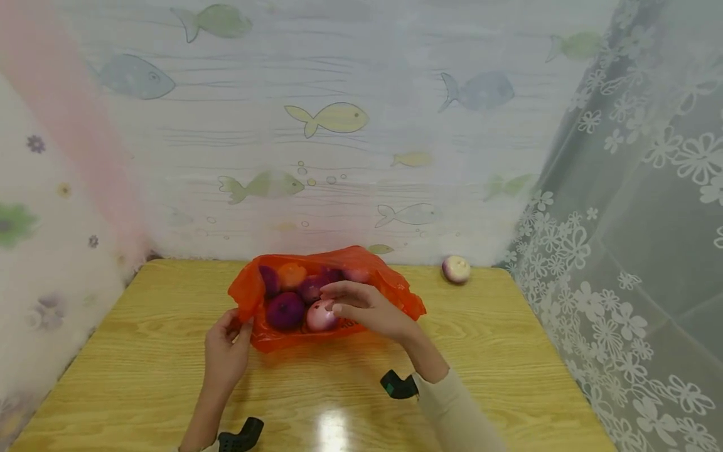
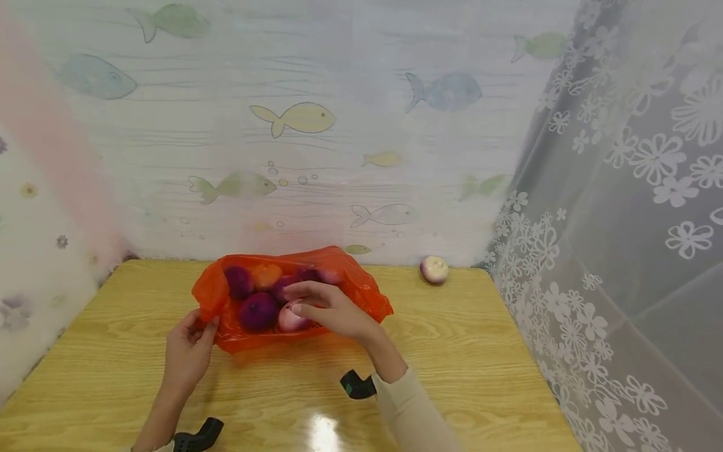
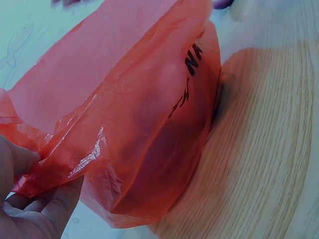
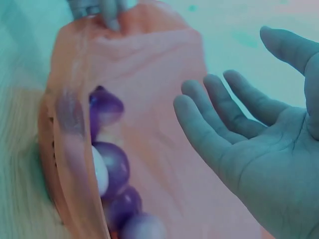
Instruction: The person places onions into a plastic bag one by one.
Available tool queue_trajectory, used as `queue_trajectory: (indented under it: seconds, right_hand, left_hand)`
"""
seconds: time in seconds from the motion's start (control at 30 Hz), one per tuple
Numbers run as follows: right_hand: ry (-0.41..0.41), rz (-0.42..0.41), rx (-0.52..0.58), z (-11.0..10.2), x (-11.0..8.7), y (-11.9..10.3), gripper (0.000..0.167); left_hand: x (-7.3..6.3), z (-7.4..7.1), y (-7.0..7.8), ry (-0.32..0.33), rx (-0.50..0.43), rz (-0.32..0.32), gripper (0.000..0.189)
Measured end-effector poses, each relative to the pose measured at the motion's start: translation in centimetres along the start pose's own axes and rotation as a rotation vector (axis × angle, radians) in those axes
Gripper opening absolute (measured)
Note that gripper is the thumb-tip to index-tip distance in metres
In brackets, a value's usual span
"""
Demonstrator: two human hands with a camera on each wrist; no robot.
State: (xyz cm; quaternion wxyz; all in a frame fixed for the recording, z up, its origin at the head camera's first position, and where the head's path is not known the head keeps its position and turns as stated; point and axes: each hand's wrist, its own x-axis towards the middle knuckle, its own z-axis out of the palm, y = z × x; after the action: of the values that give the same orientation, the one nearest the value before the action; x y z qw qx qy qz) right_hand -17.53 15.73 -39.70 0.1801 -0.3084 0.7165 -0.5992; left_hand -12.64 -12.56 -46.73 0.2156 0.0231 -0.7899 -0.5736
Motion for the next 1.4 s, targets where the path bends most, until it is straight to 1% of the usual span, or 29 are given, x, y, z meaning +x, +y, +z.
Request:
queue_trajectory:
  seconds: [0.13, 0.27, 0.4, 0.5, 0.57, 0.67, 0.8, 0.97, 1.07, 1.13, 1.23, 1.3, 1.4]
  right_hand:
    - [0.056, -0.068, 0.067, -0.8, -3.2, 0.2, 0.045]
    - [0.146, -0.186, 0.106, -2.2, -5.9, 0.5, 0.041]
    - [0.278, -0.291, 0.09, -4.0, -8.2, 0.7, 0.033]
    - [0.405, -0.316, 0.08, -5.4, -9.5, 1.3, 0.029]
    - [0.489, -0.309, 0.072, -6.2, -10.3, 1.9, 0.028]
    - [0.596, -0.267, 0.069, -7.5, -11.1, 3.3, 0.027]
    - [0.722, -0.173, 0.086, -9.2, -11.9, 5.6, 0.025]
    - [0.878, -0.004, 0.096, -11.1, -12.3, 8.7, 0.022]
    - [0.958, 0.106, 0.107, -12.3, -12.3, 10.6, 0.025]
    - [0.999, 0.166, 0.111, -13.1, -12.3, 11.7, 0.032]
    - [1.043, 0.229, 0.085, -14.3, -12.2, 12.9, 0.043]
    - [1.061, 0.258, 0.047, -15.1, -12.2, 13.5, 0.047]
    - [1.067, 0.292, -0.013, -16.1, -12.0, 14.2, 0.048]
  left_hand:
    - [-0.1, 0.1, -0.1, 0.006, -0.007, 0.023, 0.019]
    - [-0.2, 0.1, -0.1, 0.013, -0.023, 0.045, 0.018]
    - [-0.2, 0.0, 0.0, 0.01, -0.024, 0.037, 0.018]
    - [-0.1, 0.0, 0.0, 0.002, -0.017, 0.015, 0.019]
    - [-0.1, 0.0, 0.0, -0.002, -0.011, 0.006, 0.019]
    - [0.0, 0.0, -0.1, -0.004, -0.009, 0.007, 0.02]
    - [0.0, -0.1, -0.1, -0.009, -0.016, 0.009, 0.02]
    - [0.0, -0.2, -0.1, -0.015, -0.017, 0.001, 0.02]
    - [0.0, -0.3, 0.0, -0.02, -0.018, -0.005, 0.021]
    - [-0.1, -0.3, -0.1, -0.023, -0.016, -0.006, 0.021]
    - [-0.1, -0.3, -0.2, -0.023, -0.02, -0.001, 0.02]
    - [0.0, -0.3, -0.2, -0.019, -0.018, 0.006, 0.02]
    - [0.0, -0.2, -0.4, -0.011, -0.019, 0.015, 0.019]
